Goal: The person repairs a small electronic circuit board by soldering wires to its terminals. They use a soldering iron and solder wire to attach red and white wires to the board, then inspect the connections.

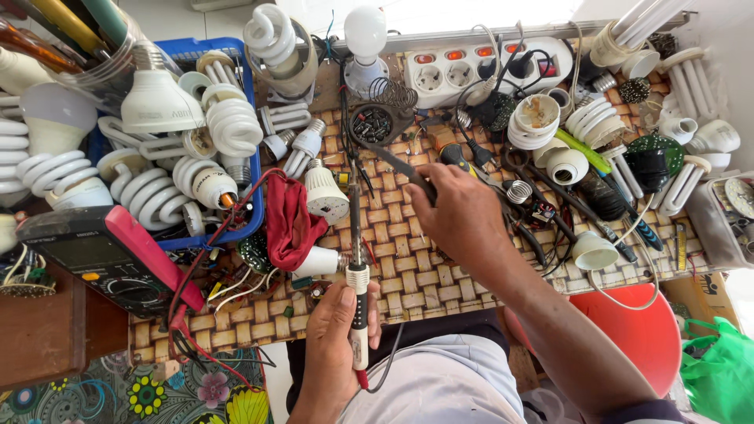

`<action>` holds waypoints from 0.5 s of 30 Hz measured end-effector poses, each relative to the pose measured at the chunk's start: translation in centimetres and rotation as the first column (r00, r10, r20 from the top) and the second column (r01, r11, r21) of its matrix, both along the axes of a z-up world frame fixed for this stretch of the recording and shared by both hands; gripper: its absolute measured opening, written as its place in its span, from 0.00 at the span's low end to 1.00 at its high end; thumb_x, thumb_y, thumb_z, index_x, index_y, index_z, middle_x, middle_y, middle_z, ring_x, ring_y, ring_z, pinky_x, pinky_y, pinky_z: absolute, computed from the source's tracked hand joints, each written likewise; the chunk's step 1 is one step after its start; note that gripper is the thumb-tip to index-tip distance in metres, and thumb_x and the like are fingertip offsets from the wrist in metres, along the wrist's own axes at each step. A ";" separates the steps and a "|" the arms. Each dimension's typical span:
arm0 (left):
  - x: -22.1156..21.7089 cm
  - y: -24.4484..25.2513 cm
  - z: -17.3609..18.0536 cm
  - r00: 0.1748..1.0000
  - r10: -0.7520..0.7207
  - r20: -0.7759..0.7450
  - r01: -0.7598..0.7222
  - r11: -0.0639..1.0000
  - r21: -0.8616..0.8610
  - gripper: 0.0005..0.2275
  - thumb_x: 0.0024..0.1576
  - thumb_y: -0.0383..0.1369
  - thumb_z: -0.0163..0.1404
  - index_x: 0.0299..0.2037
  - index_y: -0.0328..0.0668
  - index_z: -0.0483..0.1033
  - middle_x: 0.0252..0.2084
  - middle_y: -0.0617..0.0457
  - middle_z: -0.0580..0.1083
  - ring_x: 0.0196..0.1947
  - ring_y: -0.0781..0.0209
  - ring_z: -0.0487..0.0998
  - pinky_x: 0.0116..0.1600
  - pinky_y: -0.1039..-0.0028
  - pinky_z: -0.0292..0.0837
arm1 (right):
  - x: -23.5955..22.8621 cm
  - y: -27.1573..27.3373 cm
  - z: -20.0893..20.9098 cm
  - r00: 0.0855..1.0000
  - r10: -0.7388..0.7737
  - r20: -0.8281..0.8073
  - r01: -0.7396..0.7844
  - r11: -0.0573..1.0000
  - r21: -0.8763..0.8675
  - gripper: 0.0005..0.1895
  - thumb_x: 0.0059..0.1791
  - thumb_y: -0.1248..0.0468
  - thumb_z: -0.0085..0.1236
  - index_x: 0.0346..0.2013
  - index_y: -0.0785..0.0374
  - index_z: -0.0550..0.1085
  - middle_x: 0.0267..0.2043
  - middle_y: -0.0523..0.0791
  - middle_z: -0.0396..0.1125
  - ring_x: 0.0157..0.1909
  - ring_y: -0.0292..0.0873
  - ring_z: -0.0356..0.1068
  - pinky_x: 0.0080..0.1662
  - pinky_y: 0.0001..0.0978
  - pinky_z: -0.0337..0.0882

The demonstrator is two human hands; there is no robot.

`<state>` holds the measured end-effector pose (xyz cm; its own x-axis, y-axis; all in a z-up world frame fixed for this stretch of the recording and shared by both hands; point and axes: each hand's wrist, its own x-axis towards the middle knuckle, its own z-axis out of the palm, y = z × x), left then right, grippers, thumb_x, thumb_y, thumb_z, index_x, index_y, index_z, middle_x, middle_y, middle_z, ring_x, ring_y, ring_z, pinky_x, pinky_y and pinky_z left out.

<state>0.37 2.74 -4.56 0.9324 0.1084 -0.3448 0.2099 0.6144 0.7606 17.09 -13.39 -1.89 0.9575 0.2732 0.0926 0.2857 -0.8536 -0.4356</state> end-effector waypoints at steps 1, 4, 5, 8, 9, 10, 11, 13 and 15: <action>0.1 0.2 0.0 1.000 -0.001 0.004 0.001 1.000 0.000 0.16 0.64 0.38 0.46 0.46 0.27 0.76 0.26 0.48 0.67 0.22 0.63 0.67 0.24 0.74 0.62 | -0.1 0.3 -0.2 1.000 -0.001 0.004 0.001 1.000 0.000 0.19 0.55 0.55 0.55 0.55 0.63 0.75 0.42 0.48 0.75 0.37 0.48 0.75 0.36 0.45 0.78; 0.3 0.5 0.0 0.998 0.058 -0.004 -0.057 0.987 0.151 0.15 0.64 0.37 0.46 0.48 0.30 0.77 0.38 0.46 0.75 0.26 0.62 0.71 0.27 0.73 0.69 | -0.9 1.4 -0.9 0.996 0.059 -0.061 -0.057 0.997 0.043 0.12 0.56 0.60 0.54 0.47 0.66 0.75 0.35 0.46 0.73 0.25 0.39 0.68 0.23 0.27 0.74; 0.5 0.5 0.0 0.998 0.069 0.015 -0.070 0.980 0.185 0.15 0.64 0.38 0.46 0.47 0.30 0.78 0.33 0.47 0.73 0.24 0.62 0.70 0.27 0.73 0.68 | -1.3 1.7 -1.0 0.996 0.051 -0.069 -0.050 0.999 0.016 0.15 0.57 0.58 0.51 0.51 0.66 0.74 0.39 0.49 0.73 0.28 0.43 0.71 0.26 0.34 0.75; 1.0 0.6 0.6 0.997 0.071 0.024 -0.075 0.971 0.227 0.15 0.64 0.38 0.46 0.47 0.30 0.78 0.27 0.48 0.71 0.23 0.62 0.69 0.26 0.74 0.67 | -2.1 2.4 -0.9 0.997 0.035 -0.063 -0.038 0.998 -0.050 0.19 0.57 0.54 0.48 0.55 0.65 0.73 0.41 0.51 0.74 0.32 0.52 0.75 0.30 0.47 0.76; 1.1 0.6 0.9 0.998 0.069 0.015 -0.070 0.969 0.238 0.15 0.64 0.38 0.46 0.47 0.31 0.78 0.25 0.48 0.70 0.22 0.63 0.68 0.26 0.75 0.67 | -2.4 2.5 -0.9 0.998 0.031 -0.049 -0.035 0.995 -0.089 0.19 0.57 0.53 0.46 0.54 0.63 0.73 0.41 0.52 0.74 0.34 0.57 0.75 0.31 0.53 0.75; 1.1 0.6 0.8 0.998 0.064 0.013 -0.065 0.969 0.237 0.15 0.64 0.38 0.46 0.47 0.31 0.78 0.25 0.48 0.70 0.22 0.63 0.68 0.26 0.75 0.67 | -2.4 2.4 -0.2 0.998 0.027 -0.051 -0.031 0.995 -0.090 0.19 0.57 0.53 0.46 0.54 0.63 0.73 0.41 0.52 0.74 0.34 0.57 0.75 0.31 0.53 0.75; 1.1 0.6 0.8 0.998 0.069 0.010 -0.069 0.966 0.250 0.15 0.64 0.38 0.46 0.47 0.31 0.78 0.25 0.49 0.70 0.22 0.63 0.68 0.26 0.75 0.67 | -2.4 2.3 0.4 0.998 0.032 -0.059 -0.037 0.995 -0.089 0.18 0.58 0.54 0.46 0.53 0.63 0.72 0.38 0.51 0.73 0.31 0.54 0.74 0.29 0.50 0.74; 1.5 0.6 0.7 0.997 0.071 0.014 -0.072 0.963 0.260 0.15 0.64 0.38 0.46 0.47 0.31 0.79 0.25 0.49 0.70 0.22 0.63 0.68 0.26 0.74 0.68 | -2.1 1.4 1.2 0.998 0.034 -0.061 -0.039 0.995 -0.090 0.16 0.59 0.54 0.45 0.52 0.63 0.72 0.36 0.50 0.73 0.27 0.51 0.73 0.27 0.47 0.74; 1.4 0.7 0.5 0.997 0.080 -0.021 -0.071 0.962 0.265 0.13 0.64 0.36 0.46 0.46 0.32 0.79 0.27 0.49 0.71 0.23 0.63 0.69 0.26 0.75 0.68 | -1.9 -0.1 1.3 0.998 -0.031 -0.061 0.023 0.991 -0.129 0.14 0.59 0.55 0.47 0.53 0.58 0.73 0.28 0.41 0.69 0.18 0.36 0.63 0.17 0.27 0.64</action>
